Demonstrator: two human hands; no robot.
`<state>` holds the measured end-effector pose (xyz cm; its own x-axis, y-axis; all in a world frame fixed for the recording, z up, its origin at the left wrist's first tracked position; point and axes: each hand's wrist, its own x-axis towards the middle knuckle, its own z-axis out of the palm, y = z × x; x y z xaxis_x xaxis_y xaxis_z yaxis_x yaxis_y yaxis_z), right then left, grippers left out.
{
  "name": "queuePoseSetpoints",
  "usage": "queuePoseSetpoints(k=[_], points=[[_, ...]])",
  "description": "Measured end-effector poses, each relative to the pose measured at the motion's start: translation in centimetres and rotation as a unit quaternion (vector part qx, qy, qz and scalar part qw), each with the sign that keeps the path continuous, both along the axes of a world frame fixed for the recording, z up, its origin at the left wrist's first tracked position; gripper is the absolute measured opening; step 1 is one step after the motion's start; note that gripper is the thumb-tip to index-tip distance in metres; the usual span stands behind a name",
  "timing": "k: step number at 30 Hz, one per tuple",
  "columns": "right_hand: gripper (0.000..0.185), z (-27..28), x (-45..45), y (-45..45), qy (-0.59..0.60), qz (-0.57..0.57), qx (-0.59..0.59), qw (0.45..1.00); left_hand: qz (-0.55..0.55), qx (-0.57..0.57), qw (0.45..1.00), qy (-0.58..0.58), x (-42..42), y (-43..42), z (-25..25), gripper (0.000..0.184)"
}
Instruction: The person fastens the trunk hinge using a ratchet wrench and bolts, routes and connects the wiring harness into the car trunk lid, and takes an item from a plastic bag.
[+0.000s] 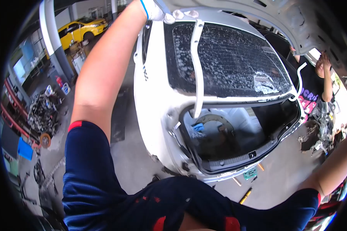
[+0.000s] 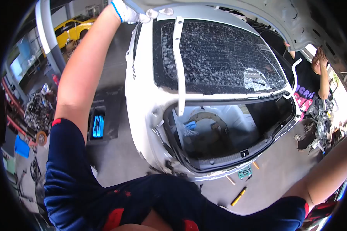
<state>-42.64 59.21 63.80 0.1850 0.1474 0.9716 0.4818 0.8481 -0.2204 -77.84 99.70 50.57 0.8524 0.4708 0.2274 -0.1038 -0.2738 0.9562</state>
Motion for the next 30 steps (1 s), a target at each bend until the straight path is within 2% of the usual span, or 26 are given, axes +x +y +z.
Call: queuePoseSetpoints(k=[1,3,6,9,11,12,15,18,20,21,22,23,24,25,26,28,29,30], points=[[0.087,-2.9,-4.7,1.8,-0.051,-0.074,0.015,0.996,-0.011,-0.002,1.000,0.000,-0.6,1.5,0.1,0.067],[0.091,-0.5,-5.0,3.3,-0.087,-0.090,-0.049,0.991,-0.030,-0.015,0.999,0.001,-1.6,4.7,-0.2,0.068],[0.099,0.8,-8.9,7.3,0.004,-0.167,-0.091,0.982,-0.061,-0.046,0.997,-0.001,-2.1,9.2,-1.1,0.068],[0.094,2.4,-8.9,9.2,-0.025,-0.142,-0.118,0.983,-0.083,-0.084,0.993,-0.006,-2.1,12.6,-2.8,0.069],[0.088,0.0,-12.9,11.1,0.025,-0.077,-0.135,0.988,-0.075,-0.124,0.989,-0.025,-2.5,13.8,-4.7,0.070],[0.080,-1.1,-15.2,12.2,0.046,-0.092,-0.116,0.988,-0.069,-0.142,0.987,-0.037,-2.8,13.8,-5.6,0.071],[0.059,-4.5,-20.9,18.0,0.122,-0.250,-0.053,0.959,-0.094,-0.194,0.976,-0.027,-2.3,16.8,-9.0,0.069],[0.058,-2.3,-12.5,15.8,0.002,-0.226,-0.213,0.951,-0.177,-0.240,0.954,-0.024,-1.3,18.4,-11.3,0.066],[0.093,-2.0,-13.0,16.3,0.014,-0.271,-0.201,0.941,-0.239,-0.289,0.926,-0.051,-0.4,19.8,-13.4,0.064],[0.091,-1.8,-13.0,16.4,-0.060,-0.452,-0.224,0.861,-0.263,-0.315,0.911,-0.053,0.1,20.4,-14.4,0.063],[0.093,-1.2,-11.2,15.8,-0.219,-0.592,-0.219,0.744,-0.256,-0.317,0.911,-0.072,0.5,20.1,-14.9,0.059],[0.096,-0.7,-9.4,15.2,-0.352,-0.709,-0.158,0.591,-0.265,-0.317,0.908,-0.070,1.1,20.3,-15.9,0.058],[0.098,-1.0,-10.2,15.7,-0.340,-0.722,-0.176,0.576,-0.271,-0.319,0.906,-0.069,1.4,20.4,-16.7,0.057],[0.100,-0.9,-10.0,16.0,-0.341,-0.730,-0.199,0.558,-0.247,-0.380,0.890,-0.044,1.4,20.0,-17.2,0.068],[0.095,-1.2,-10.6,16.6,-0.317,-0.716,-0.203,0.588,-0.249,-0.392,0.884,-0.046,1.4,19.3,-17.7,0.066],[0.084,-2.6,-12.4,17.5,-0.196,-0.614,-0.188,0.741,-0.332,-0.444,0.831,-0.047,3.2,21.5,-20.7,0.059],[0.079,-3.3,-12.5,18.1,-0.202,-0.608,-0.145,0.754,-0.361,-0.471,0.804,-0.037,4.2,22.8,-22.6,0.063],[0.065,-5.0,-17.0,19.6,0.115,-0.324,-0.188,0.920,-0.352,-0.500,0.790,-0.039,4.5,22.3,-23.6,0.063]])
